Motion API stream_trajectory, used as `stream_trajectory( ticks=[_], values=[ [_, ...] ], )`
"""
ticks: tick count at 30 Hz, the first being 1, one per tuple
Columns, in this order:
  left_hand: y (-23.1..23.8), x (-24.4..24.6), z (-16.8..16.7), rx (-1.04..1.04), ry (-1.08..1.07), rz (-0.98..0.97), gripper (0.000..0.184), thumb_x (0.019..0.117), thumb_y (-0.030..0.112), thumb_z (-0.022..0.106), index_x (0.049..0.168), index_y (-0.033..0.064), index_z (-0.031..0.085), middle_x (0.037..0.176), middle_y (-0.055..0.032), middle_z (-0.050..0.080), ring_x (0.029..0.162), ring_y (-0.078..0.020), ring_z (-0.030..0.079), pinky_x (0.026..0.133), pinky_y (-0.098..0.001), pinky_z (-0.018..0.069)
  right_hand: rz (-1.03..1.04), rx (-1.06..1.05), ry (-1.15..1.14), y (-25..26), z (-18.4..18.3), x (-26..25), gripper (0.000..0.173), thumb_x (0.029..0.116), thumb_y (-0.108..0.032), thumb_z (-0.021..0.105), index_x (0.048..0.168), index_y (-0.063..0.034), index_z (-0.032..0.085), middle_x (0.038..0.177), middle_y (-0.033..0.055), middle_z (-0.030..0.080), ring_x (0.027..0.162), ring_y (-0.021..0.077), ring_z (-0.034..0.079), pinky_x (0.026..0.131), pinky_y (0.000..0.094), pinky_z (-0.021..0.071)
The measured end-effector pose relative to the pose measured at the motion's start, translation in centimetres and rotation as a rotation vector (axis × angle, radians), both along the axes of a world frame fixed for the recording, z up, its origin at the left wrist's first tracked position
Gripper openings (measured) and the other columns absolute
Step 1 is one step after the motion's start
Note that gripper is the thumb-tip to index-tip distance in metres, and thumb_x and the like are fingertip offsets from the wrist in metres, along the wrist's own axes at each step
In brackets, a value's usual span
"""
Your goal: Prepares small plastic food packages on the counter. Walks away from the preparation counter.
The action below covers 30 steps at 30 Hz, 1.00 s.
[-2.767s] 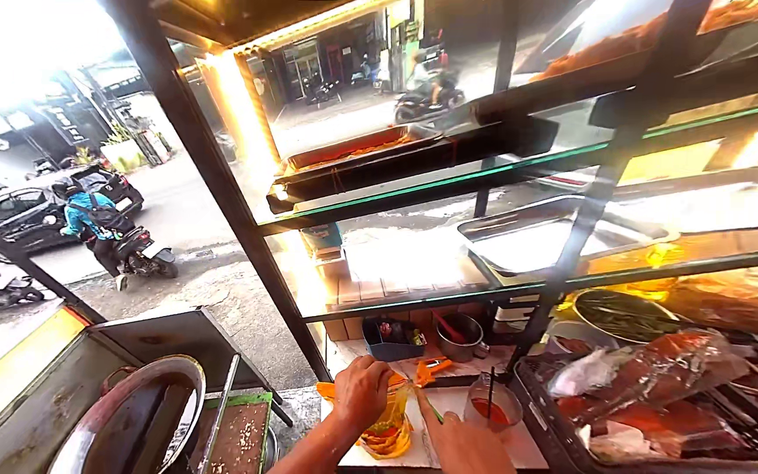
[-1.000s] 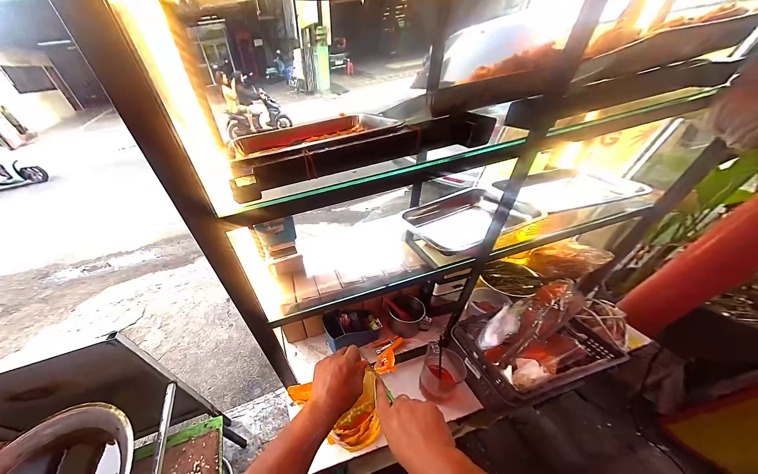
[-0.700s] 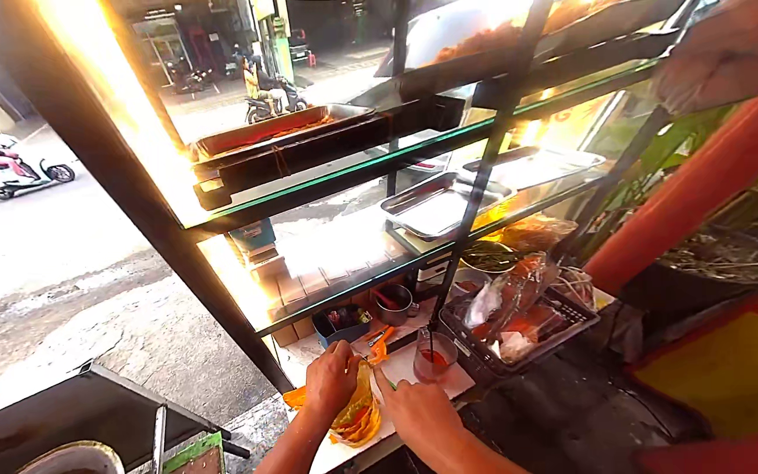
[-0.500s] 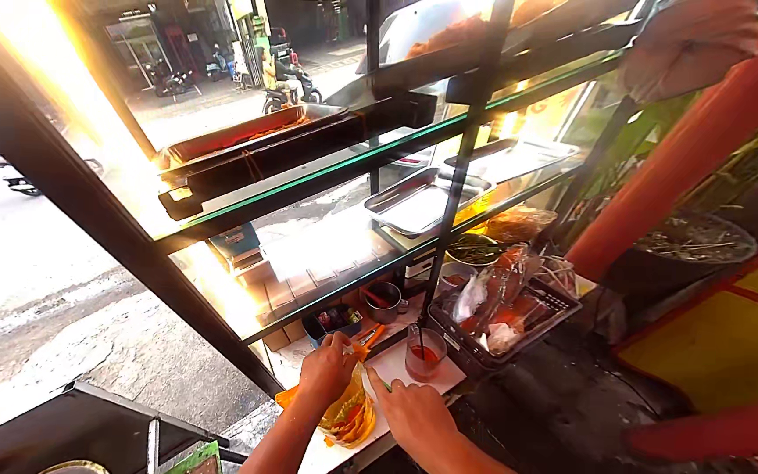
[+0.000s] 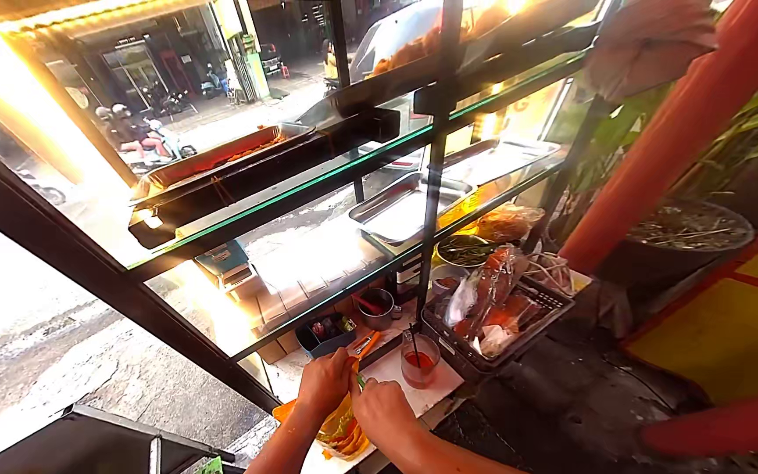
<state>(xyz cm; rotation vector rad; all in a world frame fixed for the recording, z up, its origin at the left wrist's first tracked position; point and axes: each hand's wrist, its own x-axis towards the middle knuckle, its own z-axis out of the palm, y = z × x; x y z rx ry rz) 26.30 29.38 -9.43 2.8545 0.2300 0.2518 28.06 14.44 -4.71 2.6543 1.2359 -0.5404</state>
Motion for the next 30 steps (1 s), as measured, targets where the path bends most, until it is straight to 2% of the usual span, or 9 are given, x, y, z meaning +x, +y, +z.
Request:
stream_trajectory(
  ticks=[7, 11, 16, 17, 19, 21, 24, 26, 30],
  values=[
    [0.4, 0.0, 0.6, -0.057, 0.051, 0.104, 0.042, 0.1088, 0.041, 0.038, 0.103, 0.0111, 0.067, 0.086, -0.007, 0.071, 0.085, -0.0247, 0.072, 0.075, -0.0468, 0.058, 0.093, -0.065, -0.032, -1.6, 1.2, -0.4, 0.059, 0.1052, 0.0, 0.032, 0.162, 0.0005, 0.019, 0.108, 0.0286, 0.066, 0.097, 0.043, 0.07, 0.084, 0.0528, 0.0546],
    [0.0, -0.1, 0.4, -0.049, 0.053, 0.096, 0.042, 0.1085, 0.041, 0.039, 0.103, 0.011, 0.067, 0.086, -0.0068, 0.071, 0.085, -0.0242, 0.072, 0.075, -0.0461, 0.0579, 0.175, -0.099, -0.054, 0.1, 0.8, 1.5, 0.056, 0.1043, 0.003, 0.03, 0.16, 0.0047, 0.023, 0.11, 0.031, 0.065, 0.102, 0.0452, 0.068, 0.085, 0.0545, 0.0539],
    [-0.6, -0.3, 0.8, -0.083, 0.034, 0.138, 0.042, 0.1084, 0.039, 0.039, 0.103, 0.01, 0.068, 0.086, -0.0082, 0.071, 0.085, -0.0258, 0.072, 0.076, -0.0481, 0.0579, 0.091, -0.128, 0.006, -0.6, 1.4, 1.0, 0.058, 0.1047, 0.002, 0.033, 0.161, 0.0028, 0.02, 0.114, 0.0329, 0.064, 0.105, 0.0476, 0.067, 0.087, 0.0571, 0.0534],
    [-0.7, -0.3, 1.0, -0.099, 0.033, 0.148, 0.04, 0.1084, 0.038, 0.04, 0.104, 0.0097, 0.068, 0.086, -0.0086, 0.071, 0.086, -0.0261, 0.072, 0.077, -0.0482, 0.058, 0.055, -0.156, 0.016, -1.6, 1.2, 1.3, 0.055, 0.1047, 0.001, 0.034, 0.158, 0.0063, 0.026, 0.115, 0.034, 0.064, 0.105, 0.0489, 0.067, 0.088, 0.0583, 0.0535],
    [-0.3, -0.9, 1.0, -0.133, 0.005, 0.174, 0.038, 0.1083, 0.035, 0.042, 0.105, 0.009, 0.07, 0.085, -0.0091, 0.071, 0.084, -0.0265, 0.072, 0.077, -0.0491, 0.0585, -0.012, -0.223, 0.045, -3.6, -0.7, 3.3, 0.042, 0.1031, 0.001, 0.037, 0.141, 0.0154, 0.045, 0.115, 0.0369, 0.064, 0.108, 0.0525, 0.065, 0.091, 0.0629, 0.0525],
    [0.9, -1.4, 0.8, -0.112, -0.022, 0.164, 0.039, 0.108, 0.038, 0.042, 0.104, 0.0105, 0.07, 0.081, -0.0065, 0.069, 0.078, -0.0234, 0.07, 0.074, -0.0464, 0.0582, 0.12, -0.223, 0.031, -4.9, -1.7, 5.5, 0.039, 0.1025, 0.002, 0.038, 0.139, 0.0095, 0.049, 0.106, 0.0333, 0.067, 0.101, 0.0511, 0.068, 0.087, 0.0627, 0.0529],
    [1.4, -1.9, 0.2, -0.1, -0.071, 0.157, 0.039, 0.1073, 0.039, 0.045, 0.106, 0.0106, 0.071, 0.079, -0.0057, 0.069, 0.073, -0.0219, 0.069, 0.07, -0.0447, 0.0582, 0.254, -0.092, 0.045, -4.1, -0.8, 5.7, 0.054, 0.1027, 0.001, 0.038, 0.157, -0.0038, 0.035, 0.103, 0.03, 0.068, 0.094, 0.0493, 0.069, 0.08, 0.0618, 0.0537],
    [1.3, -1.9, 0.0, -0.054, -0.11, 0.167, 0.038, 0.1068, 0.04, 0.046, 0.105, 0.0121, 0.071, 0.079, -0.0042, 0.069, 0.072, -0.0204, 0.069, 0.067, -0.0433, 0.058, 0.185, -0.038, 0.067, -3.5, -1.8, 5.8, 0.06, 0.1033, -0.003, 0.039, 0.162, -0.0103, 0.029, 0.106, 0.0284, 0.068, 0.095, 0.048, 0.069, 0.08, 0.0613, 0.0538],
    [1.0, -1.5, -0.1, -0.002, -0.145, 0.206, 0.036, 0.105, 0.042, 0.051, 0.1, 0.0131, 0.072, 0.079, -0.003, 0.068, 0.069, -0.0193, 0.066, 0.064, -0.0419, 0.0569, -0.057, -0.01, 0.168, -4.5, -8.6, 8.3, 0.057, 0.1009, -0.002, 0.044, 0.157, -0.0031, 0.035, 0.112, 0.0305, 0.068, 0.103, 0.0504, 0.068, 0.085, 0.0654, 0.0538]
  ],
)
